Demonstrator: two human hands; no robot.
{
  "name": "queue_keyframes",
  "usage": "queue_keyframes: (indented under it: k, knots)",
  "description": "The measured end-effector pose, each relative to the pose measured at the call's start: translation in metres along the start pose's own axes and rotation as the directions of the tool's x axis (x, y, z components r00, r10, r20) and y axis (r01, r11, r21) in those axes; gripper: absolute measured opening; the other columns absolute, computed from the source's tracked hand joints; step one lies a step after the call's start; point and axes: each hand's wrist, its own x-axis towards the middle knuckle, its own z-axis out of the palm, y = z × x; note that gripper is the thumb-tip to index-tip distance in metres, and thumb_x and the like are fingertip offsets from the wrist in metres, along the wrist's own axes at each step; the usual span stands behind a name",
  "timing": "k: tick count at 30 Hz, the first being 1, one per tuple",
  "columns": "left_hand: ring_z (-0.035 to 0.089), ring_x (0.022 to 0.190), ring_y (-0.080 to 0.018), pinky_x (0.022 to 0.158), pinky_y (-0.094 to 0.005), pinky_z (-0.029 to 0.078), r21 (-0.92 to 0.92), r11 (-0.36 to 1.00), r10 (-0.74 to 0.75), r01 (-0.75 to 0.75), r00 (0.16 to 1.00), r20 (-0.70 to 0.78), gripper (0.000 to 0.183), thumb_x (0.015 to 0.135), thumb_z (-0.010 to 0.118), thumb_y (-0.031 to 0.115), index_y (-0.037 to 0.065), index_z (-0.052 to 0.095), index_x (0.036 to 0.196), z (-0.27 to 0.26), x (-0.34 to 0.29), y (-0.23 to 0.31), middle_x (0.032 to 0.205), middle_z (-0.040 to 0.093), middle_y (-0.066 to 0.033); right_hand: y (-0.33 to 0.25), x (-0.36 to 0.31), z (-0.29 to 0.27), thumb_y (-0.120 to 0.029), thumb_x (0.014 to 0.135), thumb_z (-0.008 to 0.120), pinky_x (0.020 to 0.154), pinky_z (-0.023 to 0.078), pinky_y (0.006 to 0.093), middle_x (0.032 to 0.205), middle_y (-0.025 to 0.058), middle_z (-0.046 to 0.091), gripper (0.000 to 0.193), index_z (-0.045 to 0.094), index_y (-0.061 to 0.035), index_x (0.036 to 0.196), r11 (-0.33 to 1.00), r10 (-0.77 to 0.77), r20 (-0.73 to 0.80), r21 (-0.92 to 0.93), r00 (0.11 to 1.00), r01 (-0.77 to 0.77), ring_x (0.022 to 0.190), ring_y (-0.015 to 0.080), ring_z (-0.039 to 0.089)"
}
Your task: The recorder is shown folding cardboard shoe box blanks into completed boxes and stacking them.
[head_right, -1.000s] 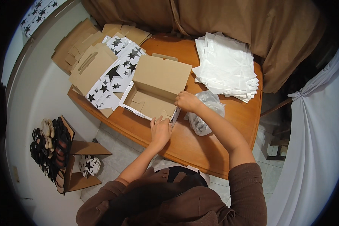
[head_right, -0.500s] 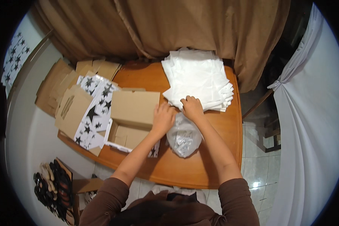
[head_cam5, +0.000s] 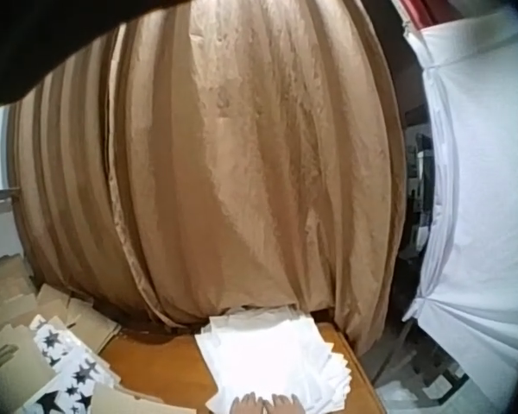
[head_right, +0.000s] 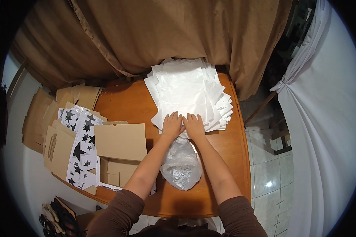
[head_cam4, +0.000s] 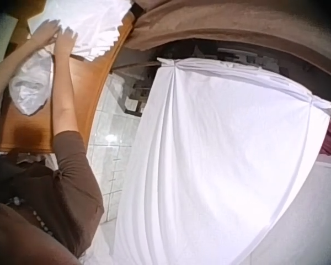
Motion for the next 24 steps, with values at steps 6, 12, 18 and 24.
queue_keyframes:
  k: [6, 12, 18, 24]
  knots:
    - [0.060, 0.094, -0.0244, 0.083, -0.0382, 0.045, -0.025, 1.000, 0.016, -0.017, 0.999, -0.045, 0.034, 0.078, 0.061, 0.012, 0.003, 0.061, 0.110, -0.021, 0.014, -0.013, 0.105, 0.064, -0.0106, 0.014, 0.013, -0.042, -0.010, 0.074, 0.061, 0.089, 0.041, 0.0414, 0.104, 0.0114, 0.061, 0.033, 0.061, -0.0081, 0.107, 0.984, 0.058, -0.093, 0.174, 0.994, -0.041, 0.100, 0.0249, 0.056]
    - [0.062, 0.088, -0.0251, 0.075, -0.0379, 0.048, -0.255, 0.966, -0.171, 0.040, 0.840, -0.514, 0.030, 0.075, 0.061, 0.008, 0.002, 0.063, 0.105, -0.076, -0.003, 0.001, 0.096, 0.067, -0.0105, 0.006, -0.008, -0.080, -0.018, 0.087, 0.058, 0.098, 0.036, 0.0395, 0.125, 0.0165, 0.049, 0.044, 0.047, -0.0083, 0.128, 0.670, 0.592, -0.386, 0.724, 0.707, -0.165, 0.116, 0.0311, 0.046]
    - [0.063, 0.079, -0.0220, 0.066, -0.0359, 0.049, -0.238, 0.957, -0.016, -0.166, 0.789, -0.614, 0.025, 0.074, 0.060, 0.009, 0.003, 0.064, 0.098, -0.096, -0.070, 0.042, 0.089, 0.066, -0.0079, -0.010, -0.018, -0.103, -0.033, 0.087, 0.062, 0.100, 0.035, 0.0412, 0.138, 0.0193, 0.032, 0.093, -0.007, -0.0158, 0.146, -0.620, 0.434, 0.531, 0.762, 0.728, -0.186, 0.124, 0.0284, 0.038]
    - [0.061, 0.066, -0.0205, 0.053, -0.0334, 0.048, -0.243, 0.940, 0.072, -0.238, 0.838, -0.541, 0.011, 0.074, 0.061, 0.011, 0.006, 0.061, 0.083, -0.112, -0.113, 0.055, 0.075, 0.061, -0.0056, -0.079, -0.006, -0.151, -0.010, 0.074, 0.074, 0.097, 0.039, 0.0384, 0.137, 0.0209, 0.035, 0.114, -0.015, -0.0129, 0.145, -0.283, 0.417, 0.345, 0.928, 0.841, -0.240, 0.120, 0.0282, 0.043]
